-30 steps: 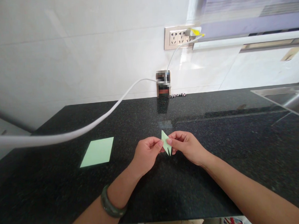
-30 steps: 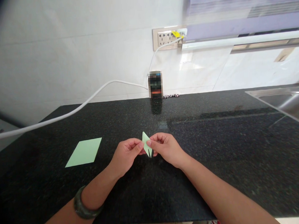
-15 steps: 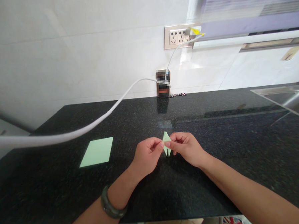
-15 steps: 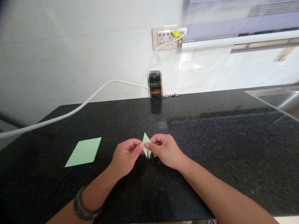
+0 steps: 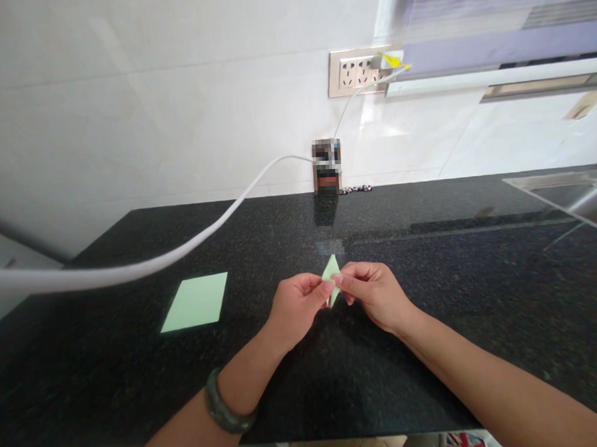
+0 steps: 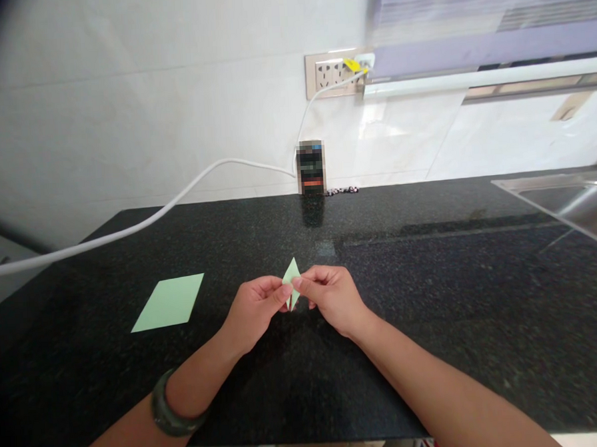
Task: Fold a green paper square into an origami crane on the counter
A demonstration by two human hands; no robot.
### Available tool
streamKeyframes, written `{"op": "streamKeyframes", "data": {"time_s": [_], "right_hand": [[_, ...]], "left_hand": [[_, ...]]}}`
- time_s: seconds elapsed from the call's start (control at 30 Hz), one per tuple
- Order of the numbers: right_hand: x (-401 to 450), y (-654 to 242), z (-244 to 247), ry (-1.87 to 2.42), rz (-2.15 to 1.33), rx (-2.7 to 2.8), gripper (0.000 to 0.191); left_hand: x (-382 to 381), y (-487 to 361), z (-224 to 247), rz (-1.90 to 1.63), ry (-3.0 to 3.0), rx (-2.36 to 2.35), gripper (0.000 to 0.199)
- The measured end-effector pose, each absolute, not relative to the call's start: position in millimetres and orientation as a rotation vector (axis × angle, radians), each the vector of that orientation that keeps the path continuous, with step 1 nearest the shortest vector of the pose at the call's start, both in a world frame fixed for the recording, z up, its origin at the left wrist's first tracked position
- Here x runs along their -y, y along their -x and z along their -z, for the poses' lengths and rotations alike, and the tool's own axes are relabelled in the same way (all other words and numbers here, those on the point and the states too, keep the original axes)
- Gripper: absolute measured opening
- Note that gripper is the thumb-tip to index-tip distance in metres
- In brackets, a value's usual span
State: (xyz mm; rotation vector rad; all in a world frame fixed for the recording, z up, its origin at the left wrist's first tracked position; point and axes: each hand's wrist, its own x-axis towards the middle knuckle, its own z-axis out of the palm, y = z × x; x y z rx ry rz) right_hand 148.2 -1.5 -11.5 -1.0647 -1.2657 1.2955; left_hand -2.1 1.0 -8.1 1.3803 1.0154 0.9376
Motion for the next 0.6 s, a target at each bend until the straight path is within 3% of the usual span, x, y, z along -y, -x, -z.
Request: {"op": "streamKeyframes", "data": {"time_s": [0.23,0.4,0.6], "right_hand": [[-0.1,-146.6,14.5,1.107,-1.187,1.185,0.023],[-1.6,-148.3,15.3,1.098,-1.131,1.104,0.023],[-6.4,-153.0,11.9,1.032,-1.412,0.873,0.023]], "left_hand": [[0.5,-1.0,9.1,-0.895,-1.326,-1.038,0.012],[1.1,2.6,10.7,-0.839,-1.487,-1.082,0.016],[-0.8,8.2,13.3,-0.889,-1.814,-1.154,0.022]]}}
